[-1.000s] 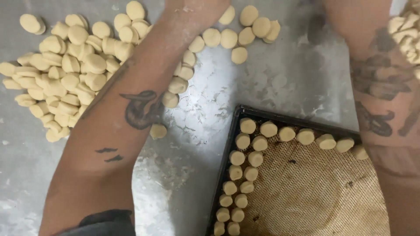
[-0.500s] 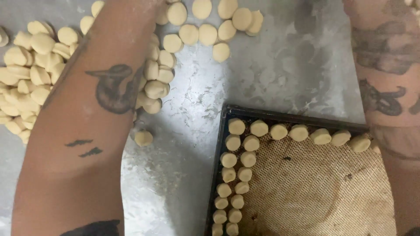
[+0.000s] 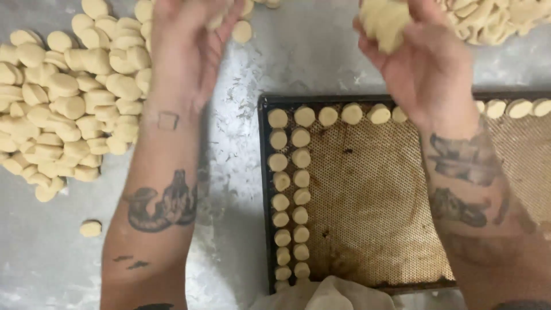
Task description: The person is arranging small, pre-cut pieces of dough into neat rows on a perforated baking tray in a bakery.
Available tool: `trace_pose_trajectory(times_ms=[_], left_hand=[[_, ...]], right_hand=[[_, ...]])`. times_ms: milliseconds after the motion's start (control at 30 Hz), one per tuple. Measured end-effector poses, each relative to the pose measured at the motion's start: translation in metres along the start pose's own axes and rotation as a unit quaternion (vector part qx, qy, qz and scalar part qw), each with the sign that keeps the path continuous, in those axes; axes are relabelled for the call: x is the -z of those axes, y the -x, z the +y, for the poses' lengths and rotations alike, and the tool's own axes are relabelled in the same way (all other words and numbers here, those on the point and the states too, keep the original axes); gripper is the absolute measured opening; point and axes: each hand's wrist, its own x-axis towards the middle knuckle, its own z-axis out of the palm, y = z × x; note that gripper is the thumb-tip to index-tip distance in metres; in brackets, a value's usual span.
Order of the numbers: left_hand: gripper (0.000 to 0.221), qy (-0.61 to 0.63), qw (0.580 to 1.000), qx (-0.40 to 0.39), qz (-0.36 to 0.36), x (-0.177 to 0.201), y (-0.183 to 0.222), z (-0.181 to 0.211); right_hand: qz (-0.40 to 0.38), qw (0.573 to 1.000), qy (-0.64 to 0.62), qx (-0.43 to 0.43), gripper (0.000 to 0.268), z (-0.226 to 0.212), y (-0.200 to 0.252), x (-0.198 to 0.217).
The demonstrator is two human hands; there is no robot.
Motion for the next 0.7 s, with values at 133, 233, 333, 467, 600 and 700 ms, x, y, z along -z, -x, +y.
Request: trace_pose_trajectory(times_ms=[133, 233, 333, 467, 600, 700], left_hand=[[0.043, -0.08, 0.986, 0.094, 0.111, -0.049, 0.086, -0.024], [0.053, -0.012, 0.982, 0.145, 0.118, -0.066, 0.148, -0.049], [0.048, -0.048, 0.977, 0.137, 0.154, -0.066, 0.18, -0.078], [0.043, -0.136, 0.967, 0.133, 0.172, -0.093, 0.182, -0.081], [0.054, -0.453, 0.891, 0.007, 0.012, -0.092, 0.175, -0.099], [0.055, -0.688, 0.713, -0.123, -0.062, -0.081, 0.165, -0.134]], right_hand=[[0.142, 0.974, -0.14, -0.103, 0.031, 0.032, 0.112, -0.011], [0.206, 0.955, -0.168, -0.127, 0.038, 0.08, 0.168, -0.015], [0.209, 0.962, -0.094, -0.149, 0.041, 0.08, 0.182, -0.029], [0.198, 0.976, -0.006, -0.095, 0.032, 0.086, 0.172, -0.03], [0.144, 0.958, 0.242, 0.047, 0.051, 0.112, 0.162, -0.019], [0.147, 0.889, 0.421, 0.104, 0.05, 0.127, 0.152, -0.02]])
